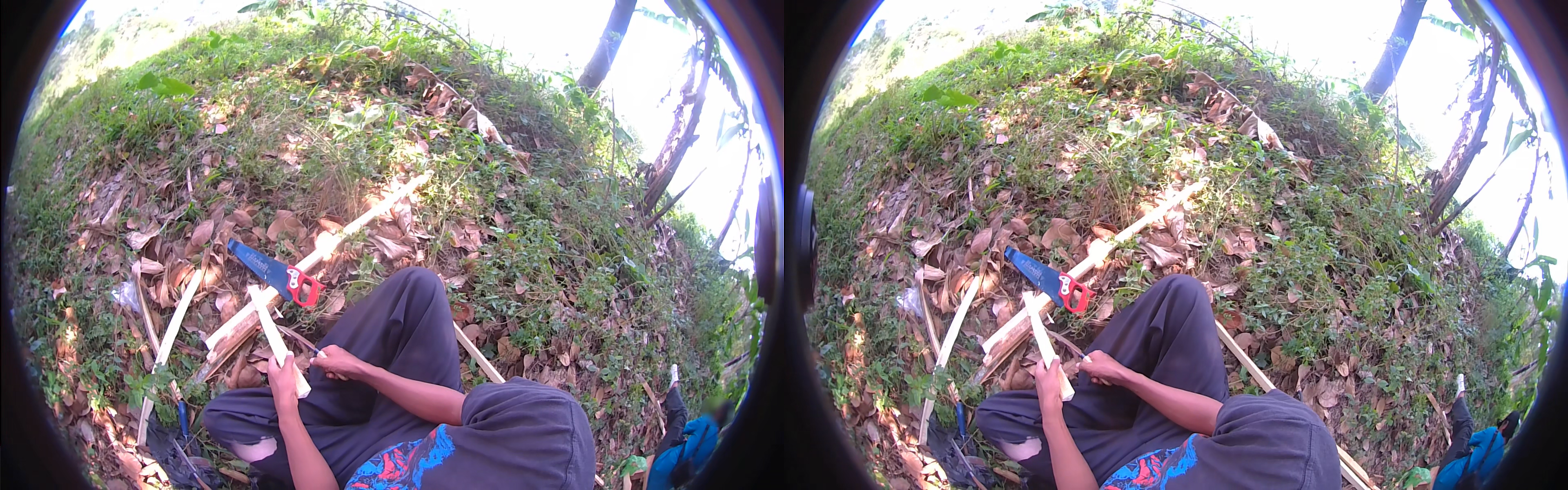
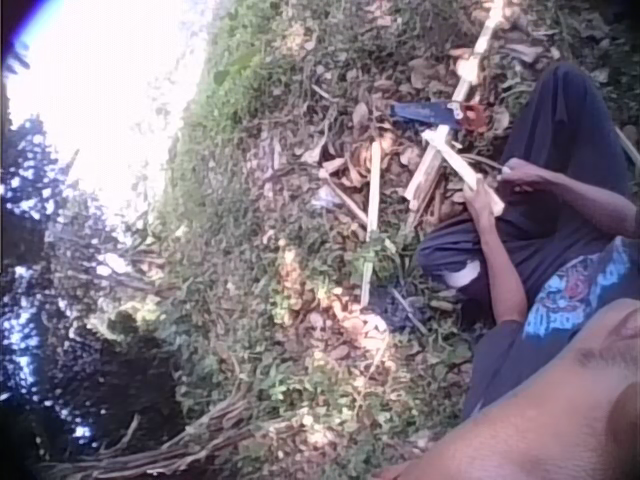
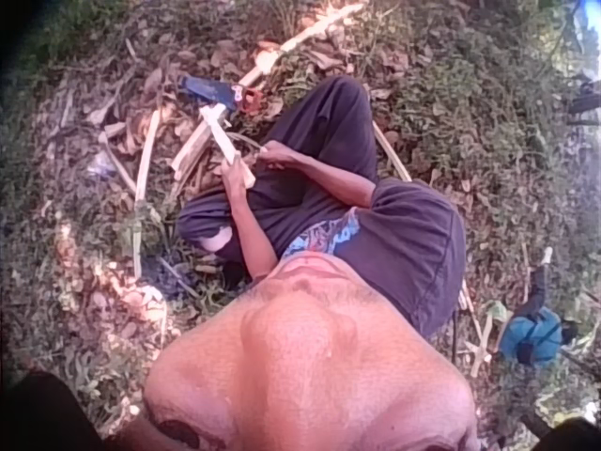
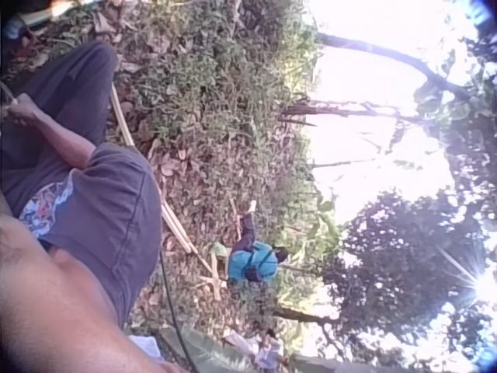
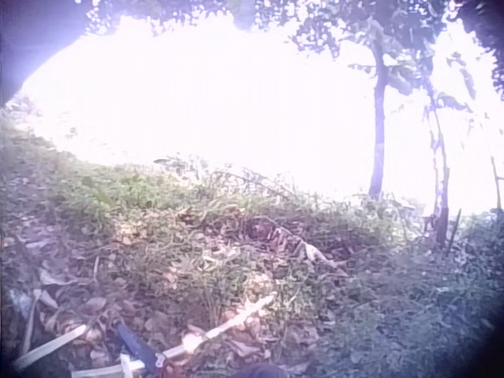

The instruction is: The person sits on the ground and uses a red hand saw to cut a long piece of light-colored wood into smaller segments. They hold the wood with their left hand and saw with their right hand, creating a pile of cut pieces.

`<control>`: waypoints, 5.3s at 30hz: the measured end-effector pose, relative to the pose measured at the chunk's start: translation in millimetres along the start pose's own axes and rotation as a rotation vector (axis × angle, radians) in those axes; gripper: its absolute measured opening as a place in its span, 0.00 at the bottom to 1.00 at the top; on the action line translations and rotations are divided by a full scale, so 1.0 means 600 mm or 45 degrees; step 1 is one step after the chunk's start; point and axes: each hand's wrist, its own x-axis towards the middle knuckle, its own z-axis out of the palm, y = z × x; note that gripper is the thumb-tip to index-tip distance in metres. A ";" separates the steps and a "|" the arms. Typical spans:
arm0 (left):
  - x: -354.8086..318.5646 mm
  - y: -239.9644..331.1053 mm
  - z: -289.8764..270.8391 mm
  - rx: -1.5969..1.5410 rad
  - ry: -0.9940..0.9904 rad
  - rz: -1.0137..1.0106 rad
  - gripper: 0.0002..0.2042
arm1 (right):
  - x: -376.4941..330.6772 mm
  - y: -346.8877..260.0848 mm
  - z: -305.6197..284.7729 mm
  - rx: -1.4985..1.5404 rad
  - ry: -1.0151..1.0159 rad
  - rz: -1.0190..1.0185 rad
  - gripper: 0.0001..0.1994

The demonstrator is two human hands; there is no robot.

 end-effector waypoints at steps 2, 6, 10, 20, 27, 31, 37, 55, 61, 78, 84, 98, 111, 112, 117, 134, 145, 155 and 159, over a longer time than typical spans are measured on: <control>0.002 -0.002 0.002 -0.008 -0.009 -0.009 0.14 | 0.005 0.009 -0.002 -0.001 0.007 -0.014 0.19; 0.015 -0.024 0.000 0.058 0.067 0.096 0.12 | 0.001 0.002 0.000 -0.025 0.000 -0.016 0.19; 0.010 -0.017 0.004 0.056 0.067 0.106 0.12 | -0.002 0.000 0.000 -0.012 0.006 -0.028 0.19; 0.013 -0.021 0.001 0.047 0.057 0.073 0.12 | 0.005 0.007 0.001 0.027 -0.001 -0.018 0.19; 0.005 -0.009 0.003 0.040 0.060 0.067 0.12 | 0.002 0.007 0.000 0.053 -0.006 -0.032 0.19; -0.001 0.002 0.003 0.039 0.045 -0.007 0.14 | 0.004 0.008 0.001 0.040 -0.008 -0.029 0.19; 0.008 -0.013 -0.001 0.026 0.043 0.028 0.13 | 0.001 0.004 0.003 0.054 -0.019 -0.006 0.18; 0.020 -0.028 0.002 0.061 0.063 0.044 0.12 | 0.007 0.011 0.000 0.038 -0.007 -0.004 0.18; 0.021 -0.031 -0.002 0.051 0.079 0.074 0.11 | 0.006 0.006 0.002 0.043 -0.020 0.002 0.18; 0.010 -0.015 0.002 0.047 0.084 0.053 0.12 | 0.005 0.007 0.003 0.022 -0.009 -0.015 0.18; 0.006 -0.009 0.002 0.057 0.070 0.045 0.13 | 0.007 0.010 0.002 0.020 -0.007 0.015 0.18; -0.001 0.000 0.012 0.030 0.056 0.046 0.13 | -0.006 0.000 -0.004 0.038 0.010 -0.026 0.17; -0.020 0.009 0.000 0.228 0.137 0.049 0.22 | -0.074 -0.072 0.021 -0.163 0.219 -0.020 0.18; -0.016 0.007 0.004 0.244 0.125 0.078 0.23 | -0.083 -0.080 0.021 -0.209 0.221 -0.043 0.18; 0.018 -0.036 -0.002 0.164 0.140 0.066 0.20 | -0.061 -0.082 0.028 -0.728 0.256 -0.220 0.22; -0.021 0.026 0.006 -0.305 -0.023 -0.175 0.28 | 0.155 -0.084 -0.048 -2.244 -0.026 -0.826 0.15; 0.001 0.007 0.009 -0.255 0.056 -0.143 0.30 | 0.119 -0.107 -0.017 -1.911 -0.097 -0.718 0.13; 0.023 -0.032 0.006 0.031 0.263 -0.055 0.29 | 0.022 -0.121 0.029 -0.919 0.032 -0.126 0.22; -0.002 0.015 0.006 -0.200 0.118 -0.095 0.18 | 0.077 -0.065 -0.004 -1.429 0.089 -0.539 0.17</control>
